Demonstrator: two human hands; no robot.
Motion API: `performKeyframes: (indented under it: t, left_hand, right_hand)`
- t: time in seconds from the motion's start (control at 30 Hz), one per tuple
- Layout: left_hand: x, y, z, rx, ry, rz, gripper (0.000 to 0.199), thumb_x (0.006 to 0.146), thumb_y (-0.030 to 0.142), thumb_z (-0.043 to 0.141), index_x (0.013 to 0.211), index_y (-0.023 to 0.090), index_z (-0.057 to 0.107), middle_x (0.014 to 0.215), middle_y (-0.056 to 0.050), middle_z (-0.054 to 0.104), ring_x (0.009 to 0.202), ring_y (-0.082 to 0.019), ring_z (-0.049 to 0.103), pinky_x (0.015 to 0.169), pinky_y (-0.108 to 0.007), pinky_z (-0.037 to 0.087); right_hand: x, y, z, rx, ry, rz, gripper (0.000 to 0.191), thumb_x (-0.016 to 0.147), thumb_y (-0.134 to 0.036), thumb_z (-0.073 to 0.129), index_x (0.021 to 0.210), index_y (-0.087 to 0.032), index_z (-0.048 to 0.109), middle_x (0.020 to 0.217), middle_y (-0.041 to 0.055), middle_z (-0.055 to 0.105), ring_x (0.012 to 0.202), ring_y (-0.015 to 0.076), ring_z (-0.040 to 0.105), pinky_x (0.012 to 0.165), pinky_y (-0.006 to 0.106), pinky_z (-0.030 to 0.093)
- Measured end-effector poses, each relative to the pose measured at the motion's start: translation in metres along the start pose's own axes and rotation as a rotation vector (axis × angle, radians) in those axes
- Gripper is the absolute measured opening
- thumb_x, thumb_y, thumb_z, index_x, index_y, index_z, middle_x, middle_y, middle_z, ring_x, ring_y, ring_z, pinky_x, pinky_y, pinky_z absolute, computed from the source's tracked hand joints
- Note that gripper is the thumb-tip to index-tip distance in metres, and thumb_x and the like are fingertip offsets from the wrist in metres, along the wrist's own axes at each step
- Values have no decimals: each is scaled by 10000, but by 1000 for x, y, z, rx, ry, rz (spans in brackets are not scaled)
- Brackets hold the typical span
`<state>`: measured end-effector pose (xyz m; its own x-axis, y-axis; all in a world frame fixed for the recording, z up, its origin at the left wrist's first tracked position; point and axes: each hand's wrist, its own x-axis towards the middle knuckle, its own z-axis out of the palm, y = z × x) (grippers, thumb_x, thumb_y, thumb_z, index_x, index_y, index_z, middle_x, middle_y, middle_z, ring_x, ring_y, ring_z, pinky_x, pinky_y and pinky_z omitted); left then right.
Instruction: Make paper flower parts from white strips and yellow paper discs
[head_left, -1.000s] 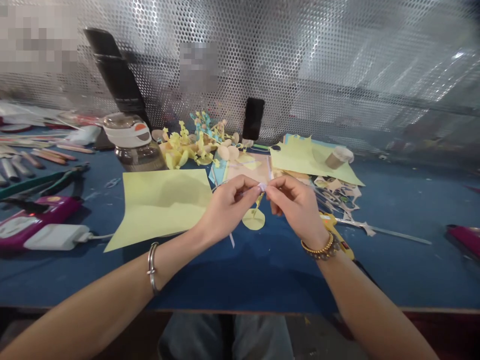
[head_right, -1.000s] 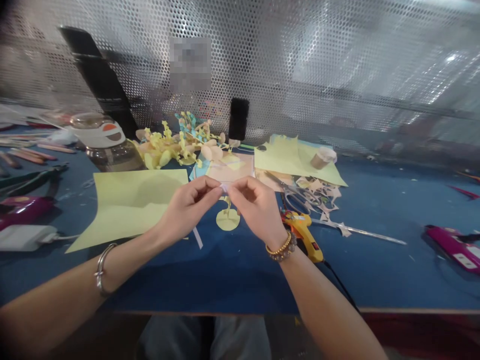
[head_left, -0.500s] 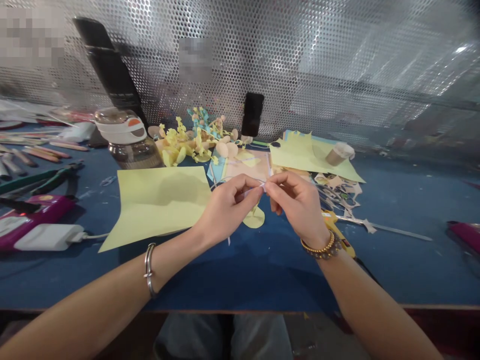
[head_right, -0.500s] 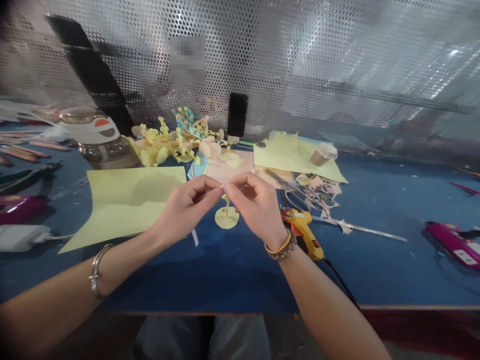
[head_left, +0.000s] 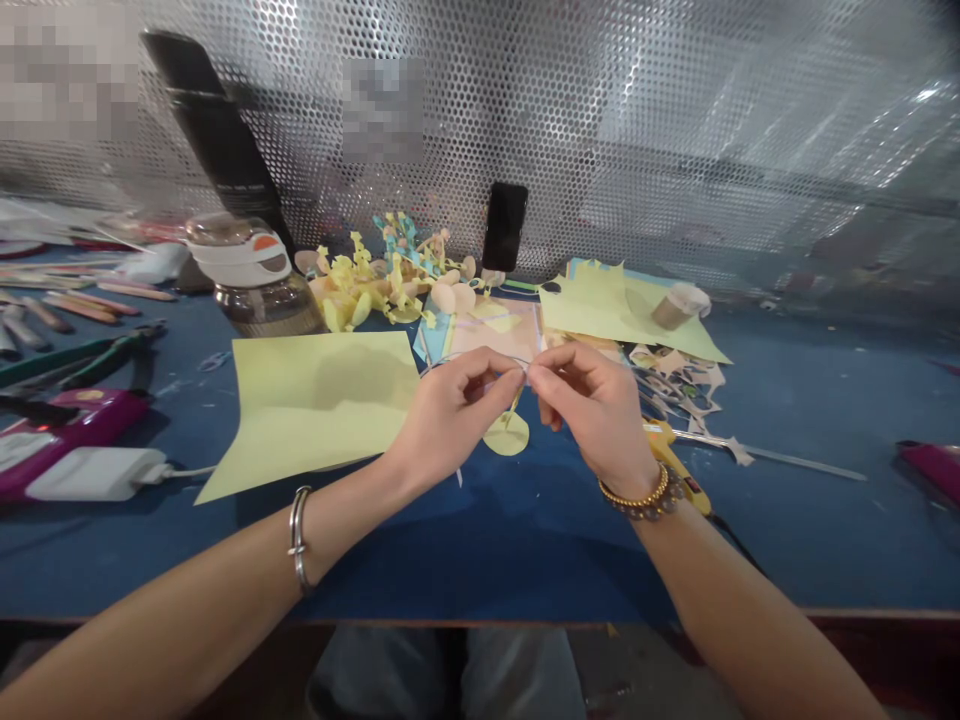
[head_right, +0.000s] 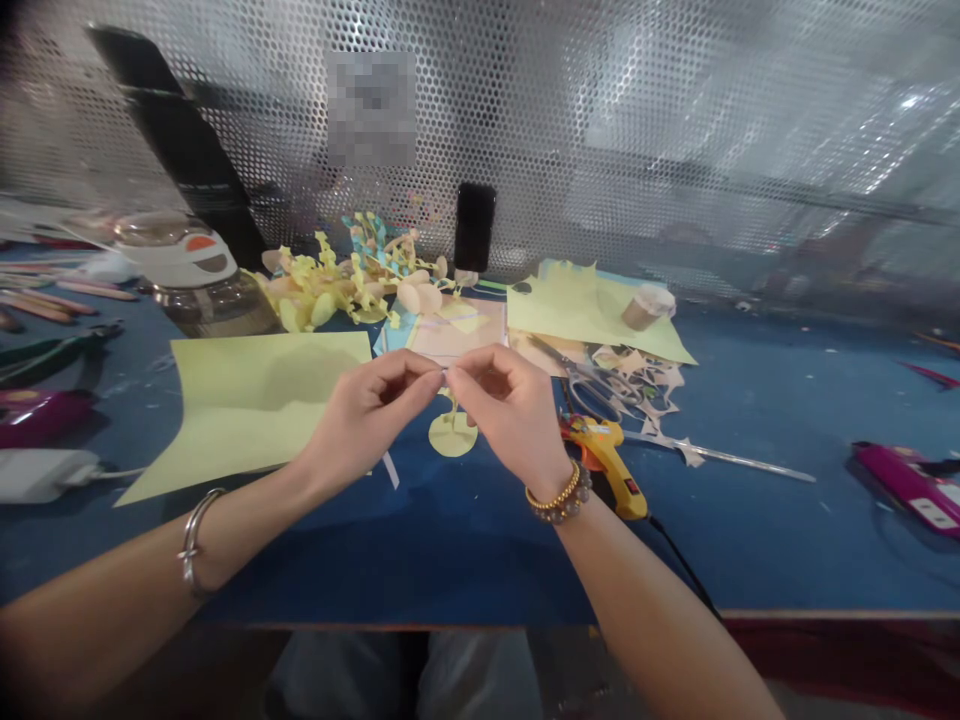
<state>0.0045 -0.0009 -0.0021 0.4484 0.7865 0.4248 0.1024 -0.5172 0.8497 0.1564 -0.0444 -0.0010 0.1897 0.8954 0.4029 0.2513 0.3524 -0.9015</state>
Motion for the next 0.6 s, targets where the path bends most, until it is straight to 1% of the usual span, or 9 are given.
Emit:
performKeyframes:
  t: [0.2,0.3,0.4,0.47,0.5,0.6]
  left_hand:
    - [1,-1,-1,-18,79,-29,187,890,297,557,773,179,642,620,31,511,511,-79,369,465,-205,308]
    - [2,-1,-1,-49,78,-39,199,889,308,561,776,171,650,622,24,546,501,-72,404,464,-193,337]
    - [2,-2,0,-118,53,-56,187,867,335,596,893,167,672,702,-2,620,535,-80,493,479,-189,390]
    - [2,-2,1,-177,39,-73,228,840,330,633,995,166,669,796,-28,663,612,-101,564,524,-196,447]
    - [2,-2,1,-202,35,-79,243,829,324,647,1010,164,668,829,-37,675,652,-112,588,554,-204,473]
    - [2,-2,2,-227,40,-91,191,817,317,661,912,153,683,794,-33,681,666,-116,607,588,-211,500]
  right_hand:
    - [0,0,-1,37,-26,29,121,834,-289,630,773,-184,625,548,-48,545,418,66,468,397,202,391]
    - [1,0,-2,-7,-38,31,122,828,-272,630,746,-183,617,561,-44,557,420,60,463,411,202,394]
    - [1,-1,-2,-38,-41,23,135,837,-279,615,742,-183,613,555,-43,555,425,63,462,419,206,391]
    - [1,-2,-2,-54,-46,20,135,837,-279,611,744,-182,615,567,-39,562,435,65,467,421,206,388]
    - [1,-3,-2,-62,-48,19,133,835,-275,612,742,-180,615,576,-35,567,443,66,471,423,207,389]
    - [1,-3,-3,-91,-46,9,122,825,-251,615,729,-176,616,593,-28,574,464,69,477,436,210,394]
